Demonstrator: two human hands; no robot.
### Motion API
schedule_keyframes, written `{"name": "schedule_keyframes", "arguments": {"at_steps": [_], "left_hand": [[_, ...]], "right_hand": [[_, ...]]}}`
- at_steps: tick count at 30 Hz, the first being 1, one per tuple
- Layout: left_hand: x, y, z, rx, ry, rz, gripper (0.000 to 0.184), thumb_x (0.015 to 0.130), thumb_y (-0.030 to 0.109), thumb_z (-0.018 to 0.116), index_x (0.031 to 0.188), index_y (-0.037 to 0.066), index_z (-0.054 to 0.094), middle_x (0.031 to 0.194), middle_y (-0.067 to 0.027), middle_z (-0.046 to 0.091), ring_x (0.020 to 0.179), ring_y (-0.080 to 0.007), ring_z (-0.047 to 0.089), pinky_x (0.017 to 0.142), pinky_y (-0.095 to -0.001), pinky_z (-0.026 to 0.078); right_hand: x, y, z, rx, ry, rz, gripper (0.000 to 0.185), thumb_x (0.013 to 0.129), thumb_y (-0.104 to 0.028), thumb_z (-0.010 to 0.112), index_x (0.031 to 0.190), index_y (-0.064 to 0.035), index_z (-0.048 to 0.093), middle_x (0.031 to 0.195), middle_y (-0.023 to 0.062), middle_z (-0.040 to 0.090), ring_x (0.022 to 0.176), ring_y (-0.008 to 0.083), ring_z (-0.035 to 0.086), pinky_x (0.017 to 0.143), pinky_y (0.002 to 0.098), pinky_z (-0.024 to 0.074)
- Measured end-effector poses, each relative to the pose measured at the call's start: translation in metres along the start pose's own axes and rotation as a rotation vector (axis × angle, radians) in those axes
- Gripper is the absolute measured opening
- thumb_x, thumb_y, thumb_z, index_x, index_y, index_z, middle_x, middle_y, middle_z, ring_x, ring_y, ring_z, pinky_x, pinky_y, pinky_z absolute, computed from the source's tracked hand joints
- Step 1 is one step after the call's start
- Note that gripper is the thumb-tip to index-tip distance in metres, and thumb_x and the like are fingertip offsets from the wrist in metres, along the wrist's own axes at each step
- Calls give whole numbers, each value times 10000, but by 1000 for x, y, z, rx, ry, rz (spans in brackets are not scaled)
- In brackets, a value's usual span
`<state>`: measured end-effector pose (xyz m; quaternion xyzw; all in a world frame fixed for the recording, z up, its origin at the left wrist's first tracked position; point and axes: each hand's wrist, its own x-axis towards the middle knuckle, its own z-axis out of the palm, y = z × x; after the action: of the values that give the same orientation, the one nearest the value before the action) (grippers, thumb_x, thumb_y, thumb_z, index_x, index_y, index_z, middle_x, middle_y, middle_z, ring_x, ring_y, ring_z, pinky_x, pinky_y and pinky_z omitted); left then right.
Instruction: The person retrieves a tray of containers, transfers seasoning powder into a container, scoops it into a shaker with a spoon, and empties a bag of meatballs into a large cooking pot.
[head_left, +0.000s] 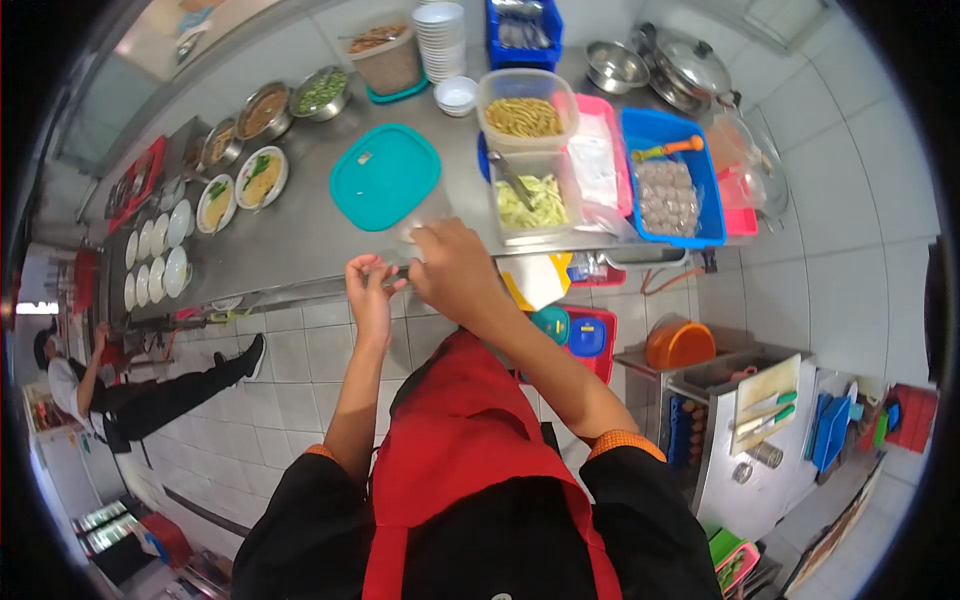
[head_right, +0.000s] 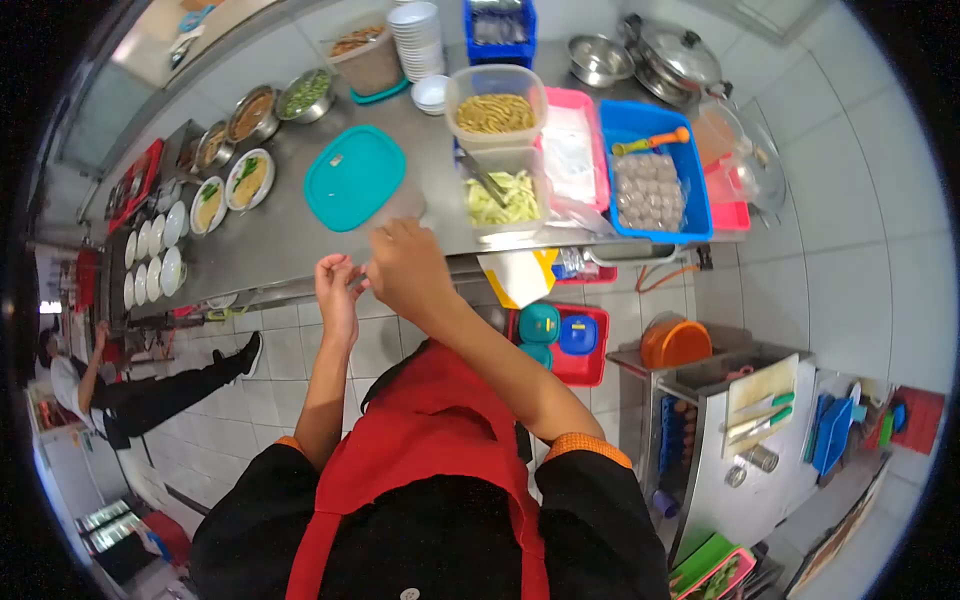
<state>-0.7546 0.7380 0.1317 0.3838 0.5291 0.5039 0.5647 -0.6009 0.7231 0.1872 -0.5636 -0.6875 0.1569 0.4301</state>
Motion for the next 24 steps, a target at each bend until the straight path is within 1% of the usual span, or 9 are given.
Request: {"name": "schedule_keyframes", "arguments": {"at_steps": [3, 5, 8, 10, 12, 19, 20, 23, 24], "left_hand": [[32, -16, -22, -5, 59, -20, 338, 873, 136, 515, 1188, 81, 405, 1182, -90, 413, 1021, -194, 517, 780, -357, 490], [53, -30, -22, -215, -51, -99, 356, 890, 221, 492, 1213, 110, 394, 1221, -91, 400, 1061, -212, 501, 771, -367, 482], [58, 0, -15, -357, -90, -233, 366, 912, 328, 450, 1229, 163, 373, 1238, -78, 419, 1111, -241, 486, 778, -404, 487], [75, 1, -23, -416, -143, -267, 359, 918, 351, 443, 1223, 178, 366, 1243, -70, 421, 1122, -249, 484, 783, -420, 488], [91, 0, -29, -632, -338, -365, 339, 929, 397, 431, 1187, 188, 362, 1242, -55, 425, 1123, -259, 487, 782, -451, 489], [123, 21, -36, -662, -481, -384, 357, 923, 491, 426, 1123, 201, 367, 1208, -55, 420, 1174, -244, 409, 897, -498, 415], [126, 18, -35, -606, -454, -377, 421, 933, 524, 386, 1130, 152, 384, 1272, -91, 426, 1233, -301, 407, 961, -537, 374], [134, 16, -37, -475, -328, -447, 399, 937, 510, 391, 1144, 169, 369, 1266, -96, 425, 1228, -290, 410, 952, -531, 387], [139, 8, -41, -545, -326, -468, 271, 901, 400, 514, 1000, 175, 401, 1170, -56, 397, 1123, -241, 419, 870, -515, 413]], "right_hand": [[39, -9, 45, -262, -108, -210, 256, 732, -168, 650, 927, -6, 618, 893, 174, 575, 859, 328, 545, 762, 429, 429], [60, -4, 66, -662, -234, -224, 285, 714, -196, 652, 938, -20, 636, 973, 185, 586, 950, 345, 554, 778, 424, 458], [78, -13, 81, -855, -447, -121, 297, 703, -188, 653, 948, -20, 647, 1019, 213, 598, 1010, 385, 567, 822, 424, 480], [74, -15, 90, -1043, -371, -206, 290, 717, -167, 647, 954, -1, 644, 1022, 266, 597, 1015, 428, 580, 817, 429, 510], [79, -11, 98, -1054, -439, -200, 290, 713, -127, 646, 961, 22, 628, 964, 298, 598, 941, 441, 608, 761, 449, 532], [130, -27, 78, -676, -689, -58, 253, 679, -37, 624, 908, 58, 574, 920, 317, 596, 808, 442, 621, 695, 464, 527], [139, -33, 74, -626, -700, 1, 227, 683, -68, 639, 867, 61, 600, 884, 312, 608, 785, 438, 628, 700, 458, 531], [160, -47, 64, -509, -680, 47, 182, 688, -75, 627, 802, 65, 601, 789, 299, 602, 759, 424, 624, 684, 456, 513], [167, -52, 59, -442, -641, 29, 150, 689, -51, 600, 778, 66, 576, 730, 292, 583, 756, 416, 614, 663, 462, 490]]}}
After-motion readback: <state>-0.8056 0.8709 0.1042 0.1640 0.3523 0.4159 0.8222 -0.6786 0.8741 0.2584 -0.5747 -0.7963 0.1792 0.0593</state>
